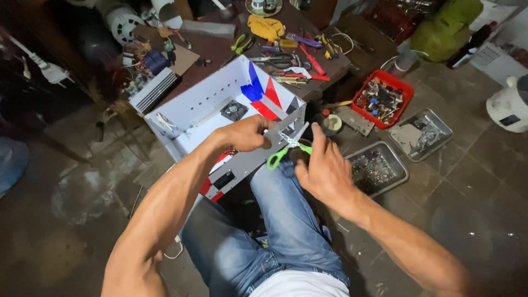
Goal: Cutting a wire with scissors and modifying a metal electronics enclosure
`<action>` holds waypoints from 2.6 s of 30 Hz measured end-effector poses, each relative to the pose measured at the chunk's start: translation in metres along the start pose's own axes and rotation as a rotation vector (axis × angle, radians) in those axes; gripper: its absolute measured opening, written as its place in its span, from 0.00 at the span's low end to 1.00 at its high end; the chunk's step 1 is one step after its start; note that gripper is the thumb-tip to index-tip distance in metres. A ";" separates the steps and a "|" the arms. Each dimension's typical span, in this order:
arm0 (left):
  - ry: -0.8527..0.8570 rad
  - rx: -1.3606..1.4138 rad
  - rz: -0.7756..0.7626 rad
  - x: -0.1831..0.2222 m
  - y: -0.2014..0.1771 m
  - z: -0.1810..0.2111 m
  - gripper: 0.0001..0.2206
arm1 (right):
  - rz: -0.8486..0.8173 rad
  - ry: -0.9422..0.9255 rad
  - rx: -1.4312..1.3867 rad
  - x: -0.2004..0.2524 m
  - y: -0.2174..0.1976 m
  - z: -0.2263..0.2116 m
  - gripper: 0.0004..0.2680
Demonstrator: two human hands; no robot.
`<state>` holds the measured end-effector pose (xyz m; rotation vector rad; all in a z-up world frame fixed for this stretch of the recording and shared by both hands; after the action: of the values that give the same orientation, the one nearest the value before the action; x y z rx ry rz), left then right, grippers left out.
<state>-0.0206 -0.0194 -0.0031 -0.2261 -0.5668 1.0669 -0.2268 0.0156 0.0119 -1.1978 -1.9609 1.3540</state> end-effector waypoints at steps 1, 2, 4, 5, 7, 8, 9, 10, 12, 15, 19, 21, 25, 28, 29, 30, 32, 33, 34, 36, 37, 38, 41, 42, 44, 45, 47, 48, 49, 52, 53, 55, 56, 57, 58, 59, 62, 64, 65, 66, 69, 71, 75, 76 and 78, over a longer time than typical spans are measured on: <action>-0.003 0.003 -0.003 -0.004 0.002 -0.008 0.15 | -0.004 0.003 -0.002 0.001 0.010 0.004 0.32; -0.001 -0.008 0.005 -0.009 0.002 -0.014 0.14 | 0.186 -0.185 0.188 0.002 0.011 -0.001 0.24; 0.001 -0.024 0.015 -0.011 0.000 -0.013 0.14 | 0.382 -0.371 0.376 -0.002 0.026 0.002 0.17; -0.002 -0.032 0.005 -0.006 -0.001 -0.007 0.14 | 0.517 -0.466 0.498 -0.006 0.036 0.005 0.12; -0.001 -0.042 -0.002 -0.002 -0.003 0.001 0.14 | 0.654 -0.561 0.622 -0.010 0.049 0.007 0.12; -0.014 -0.037 -0.009 -0.002 -0.002 0.002 0.15 | 0.623 -0.506 0.586 -0.011 0.051 0.009 0.10; -0.027 -0.033 -0.017 -0.001 -0.001 0.003 0.17 | 0.592 -0.451 0.549 -0.012 0.054 0.011 0.09; -0.029 -0.028 -0.020 -0.005 0.000 -0.004 0.17 | 0.585 -0.450 0.549 -0.013 0.044 0.001 0.09; -0.031 -0.039 -0.019 -0.010 -0.001 -0.016 0.16 | 0.191 -0.062 -0.086 -0.026 0.032 0.000 0.19; -0.033 -0.039 -0.019 -0.007 0.000 -0.005 0.16 | -0.342 0.610 -1.118 -0.057 0.074 0.053 0.18; -0.070 -0.041 -0.010 -0.007 -0.004 -0.009 0.16 | -0.401 0.691 -1.327 -0.045 0.057 0.037 0.19; -0.052 -0.042 -0.014 -0.005 -0.002 -0.004 0.16 | -0.311 0.553 -0.937 -0.034 0.024 0.019 0.22; -0.067 -0.028 -0.013 -0.004 0.001 -0.006 0.16 | -0.327 0.268 -0.254 0.002 -0.029 -0.019 0.30; -0.042 -0.046 -0.003 -0.005 -0.001 -0.006 0.16 | -0.048 -0.153 0.154 -0.001 0.005 -0.004 0.26; -0.051 -0.050 -0.004 -0.004 0.000 -0.003 0.17 | 0.181 -0.270 0.243 -0.004 0.013 -0.001 0.16; -0.062 -0.055 0.000 -0.002 -0.001 -0.001 0.17 | 0.413 -0.387 0.331 -0.007 0.021 0.001 0.10; -0.066 -0.063 0.001 -0.001 -0.002 0.002 0.16 | 0.355 -0.335 0.190 -0.009 0.016 -0.004 0.09; -0.073 -0.063 -0.001 -0.001 -0.002 0.003 0.15 | 0.288 -0.282 0.051 -0.010 0.015 -0.005 0.10; -0.076 -0.061 -0.006 -0.004 -0.001 -0.003 0.15 | 0.284 -0.277 0.049 -0.016 0.016 0.003 0.10; -0.084 -0.064 0.010 -0.010 -0.003 -0.016 0.14 | -0.017 0.378 -0.776 -0.026 0.038 0.043 0.09; -0.087 -0.062 0.008 -0.008 -0.003 -0.013 0.14 | -0.020 0.381 -0.777 -0.025 0.026 0.046 0.09; -0.090 -0.057 0.014 -0.008 -0.001 -0.010 0.14 | -0.156 0.506 -1.078 -0.019 0.023 0.050 0.09; -0.112 -0.084 0.031 0.001 0.001 0.001 0.13 | -0.256 0.637 -1.363 0.001 0.017 0.070 0.10; -0.131 -0.111 0.042 0.007 0.001 0.004 0.13 | -0.222 0.648 -1.345 0.008 0.016 0.079 0.11; -0.085 -0.251 0.116 0.005 -0.001 0.008 0.12 | -0.204 0.659 -1.285 0.022 0.023 0.090 0.11; -0.034 -0.391 0.190 0.003 -0.002 0.012 0.12 | -0.185 0.670 -1.222 0.030 0.027 0.096 0.11; -0.030 -0.594 0.290 0.003 0.004 0.015 0.15 | -0.145 0.671 -1.182 0.037 0.042 0.106 0.12; -0.027 -0.786 0.390 0.005 0.008 0.017 0.20 | -0.115 0.676 -1.132 0.043 0.049 0.111 0.12; -0.032 -0.789 0.384 0.005 0.018 0.016 0.20 | -0.120 0.679 -1.138 0.048 0.053 0.113 0.12; 0.120 -1.016 0.531 0.011 0.036 0.025 0.12 | -0.053 0.678 -1.064 0.056 0.064 0.124 0.12; 0.142 -1.049 0.521 0.015 0.040 0.028 0.13 | -0.041 0.655 -1.039 0.058 0.069 0.128 0.12; 0.173 -1.090 0.506 0.016 0.042 0.034 0.15 | -0.017 0.635 -1.021 0.058 0.075 0.136 0.12; 0.258 -1.133 0.573 0.019 0.044 0.038 0.09 | -0.019 0.637 -1.018 0.060 0.078 0.139 0.12; 0.344 -1.175 0.639 0.023 0.046 0.042 0.03 | -0.022 0.640 -1.015 0.062 0.081 0.141 0.13; 0.341 -1.177 0.637 0.021 0.048 0.042 0.03 | -0.024 0.641 -1.018 0.062 0.084 0.144 0.13; 0.397 -1.199 0.661 0.021 0.050 0.043 0.03 | -0.009 0.642 -1.004 0.062 0.087 0.147 0.12; 0.395 -1.306 0.725 0.017 0.061 0.053 0.06 | 0.004 0.662 -0.982 0.068 0.088 0.150 0.12; 0.340 -1.396 0.767 0.011 0.066 0.052 0.08 | 0.005 0.676 -0.974 0.072 0.090 0.152 0.12; 0.287 -1.385 0.771 0.005 0.066 0.045 0.09 | -0.003 0.693 -0.977 0.075 0.095 0.155 0.12; 0.235 -1.373 0.772 0.000 0.066 0.039 0.09 | -0.011 0.711 -0.981 0.078 0.099 0.158 0.12; 0.557 -1.197 0.987 0.016 0.075 0.041 0.09 | -0.020 0.785 -0.926 0.088 0.113 0.175 0.15; 0.571 -1.153 0.918 0.033 0.102 0.046 0.11 | -0.014 0.812 -0.874 0.095 0.128 0.198 0.15; 0.556 -0.993 0.809 0.040 0.163 0.017 0.07 | -0.083 0.795 -0.548 0.121 0.256 0.321 0.13; 0.553 -0.993 0.810 0.035 0.172 0.018 0.07 | -0.085 0.792 -0.548 0.139 0.304 0.358 0.13; 0.515 -0.876 0.839 0.026 0.187 0.018 0.08 | -0.256 0.775 -0.230 0.156 0.382 0.425 0.15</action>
<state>-0.1636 0.0909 -0.0623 -1.5665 -0.4334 1.4218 -0.4818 -0.0131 -0.5218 -1.2619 -1.6285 0.4279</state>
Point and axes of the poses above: each hand's wrist, its own x-axis away from the middle knuckle, its own y-axis out of the palm, z = x × y, the point moved 4 cm from there along -x, towards the middle knuckle, and after that the axes turned 4 degrees about -y, right-handed, at the moved point
